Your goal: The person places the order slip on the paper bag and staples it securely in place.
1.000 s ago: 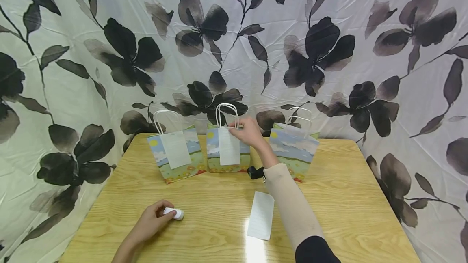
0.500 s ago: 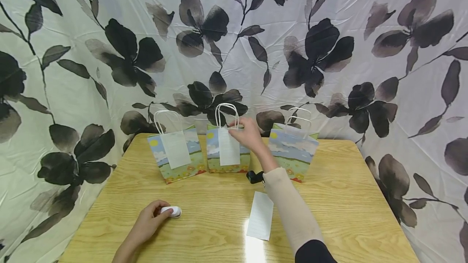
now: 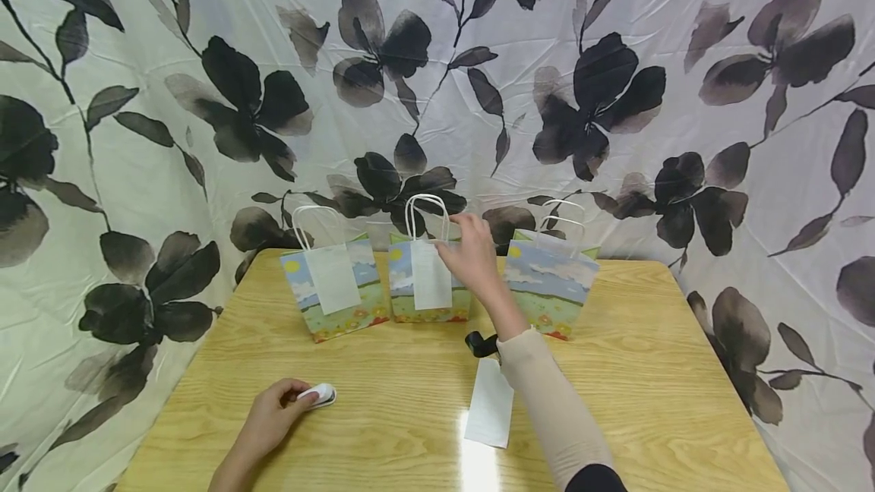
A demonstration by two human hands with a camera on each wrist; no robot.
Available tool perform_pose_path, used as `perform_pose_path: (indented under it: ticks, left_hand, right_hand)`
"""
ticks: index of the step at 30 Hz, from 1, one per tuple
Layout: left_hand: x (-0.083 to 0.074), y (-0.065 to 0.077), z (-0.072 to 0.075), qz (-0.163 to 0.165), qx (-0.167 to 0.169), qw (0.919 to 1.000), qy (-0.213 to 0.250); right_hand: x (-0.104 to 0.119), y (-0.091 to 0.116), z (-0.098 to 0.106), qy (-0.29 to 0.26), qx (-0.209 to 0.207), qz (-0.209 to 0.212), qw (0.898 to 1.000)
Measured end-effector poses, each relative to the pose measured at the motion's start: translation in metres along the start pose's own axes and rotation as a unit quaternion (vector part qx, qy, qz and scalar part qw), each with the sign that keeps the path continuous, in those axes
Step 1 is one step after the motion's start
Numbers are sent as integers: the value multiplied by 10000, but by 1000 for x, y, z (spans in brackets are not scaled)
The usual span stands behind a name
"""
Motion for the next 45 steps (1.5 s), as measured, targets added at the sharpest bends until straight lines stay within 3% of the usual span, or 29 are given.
perform_pose_path:
  ticks: [10, 16, 22, 25, 29, 35, 40, 45]
  left_hand:
    - [8, 0, 9, 25, -291, 9993, -218]
    - [7, 4, 9, -13, -268, 9994, -233]
    - [6, 7, 12, 94, -212, 9995, -199]
    - [4, 8, 15, 29, -336, 9994, -114]
    - [-3, 9, 23, -172, -542, 9983, -83]
    - [-16, 8, 38, -291, -569, 9978, -157]
    - [-33, 5, 37, -268, -289, 9992, 32]
    - [-59, 0, 25, -471, 127, 9984, 270]
  right_hand:
    - [10, 43, 29, -264, -98, 154, 9995]
    - [-2, 78, 37, -501, 341, 207, 9979]
    - [-23, 111, 38, -414, 776, -76, 9961]
    - [-35, 124, 37, -329, 890, -169, 9953]
    - [-52, 138, 35, -263, 1040, -429, 9933]
    - [-72, 151, 35, -244, 1198, -882, 9886]
    - [-89, 160, 37, -216, 1198, -1134, 9861]
    - [-111, 164, 36, -167, 1270, -1588, 9790]
Point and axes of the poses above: each hand's wrist, its own y-axis away from the middle knuckle, its own z-axis out of the back of the hand, x = y × z, the point moved 4 cm from there along -y, towards the middle knuckle, and after that the axes turned 12 degrees about -z, right-handed, at the moved point
